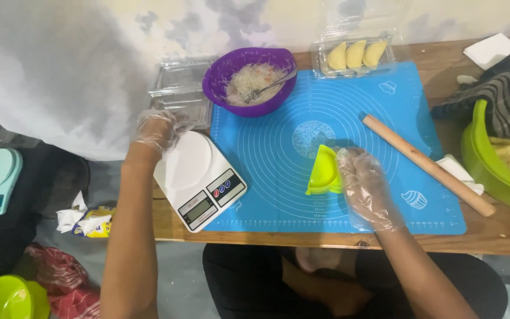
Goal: Rolling dough, adding filling, and using a mold to shape and seal pastries.
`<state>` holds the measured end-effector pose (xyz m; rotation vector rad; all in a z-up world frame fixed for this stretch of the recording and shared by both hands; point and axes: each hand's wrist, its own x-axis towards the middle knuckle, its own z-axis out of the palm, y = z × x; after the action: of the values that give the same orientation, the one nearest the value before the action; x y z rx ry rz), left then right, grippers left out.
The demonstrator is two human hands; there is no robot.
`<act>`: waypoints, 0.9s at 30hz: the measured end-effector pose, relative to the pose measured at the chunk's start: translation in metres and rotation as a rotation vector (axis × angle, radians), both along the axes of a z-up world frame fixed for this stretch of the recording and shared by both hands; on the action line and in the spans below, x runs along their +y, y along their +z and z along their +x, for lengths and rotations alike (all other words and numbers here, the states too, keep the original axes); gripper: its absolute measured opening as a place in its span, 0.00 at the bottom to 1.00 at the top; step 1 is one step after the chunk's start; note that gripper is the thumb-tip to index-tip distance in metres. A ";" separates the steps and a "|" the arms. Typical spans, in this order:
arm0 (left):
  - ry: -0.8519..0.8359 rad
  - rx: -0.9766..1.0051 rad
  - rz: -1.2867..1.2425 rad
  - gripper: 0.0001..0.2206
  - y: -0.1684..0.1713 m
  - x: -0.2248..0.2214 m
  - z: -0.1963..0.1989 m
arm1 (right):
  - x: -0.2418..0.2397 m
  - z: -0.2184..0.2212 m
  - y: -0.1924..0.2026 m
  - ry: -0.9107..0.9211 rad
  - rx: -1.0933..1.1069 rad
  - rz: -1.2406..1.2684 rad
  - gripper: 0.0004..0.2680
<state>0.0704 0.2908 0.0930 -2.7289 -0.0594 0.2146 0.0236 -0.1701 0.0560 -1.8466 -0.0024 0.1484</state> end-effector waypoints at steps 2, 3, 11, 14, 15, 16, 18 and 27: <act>-0.005 -0.033 -0.062 0.20 -0.015 0.013 0.008 | -0.005 0.012 -0.020 -0.046 0.112 0.225 0.11; -0.007 -0.033 -0.061 0.20 -0.019 0.015 0.010 | -0.007 0.014 -0.024 -0.048 0.112 0.226 0.11; -0.114 0.001 0.126 0.17 -0.017 0.011 0.022 | -0.005 0.008 0.005 -0.055 0.213 0.417 0.08; -0.068 -0.100 0.058 0.13 -0.054 0.078 0.048 | 0.002 -0.002 0.031 -0.052 0.245 0.373 0.06; -0.070 -0.101 0.057 0.13 -0.038 0.064 0.036 | -0.001 0.001 0.018 -0.054 0.245 0.372 0.06; -0.143 -0.250 0.152 0.13 -0.022 0.050 0.025 | -0.005 0.005 0.006 -0.022 0.210 0.352 0.06; -0.212 -0.405 0.247 0.15 -0.006 0.039 0.016 | -0.009 0.012 -0.012 0.012 0.173 0.332 0.06; -0.181 -1.065 -0.177 0.19 0.044 0.066 0.030 | -0.026 0.035 -0.087 0.058 0.119 0.385 0.07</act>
<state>0.1003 0.3563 0.1370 -2.6591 -0.0868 -1.3248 0.0586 -0.1959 -0.0313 -1.4523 -0.0009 0.2784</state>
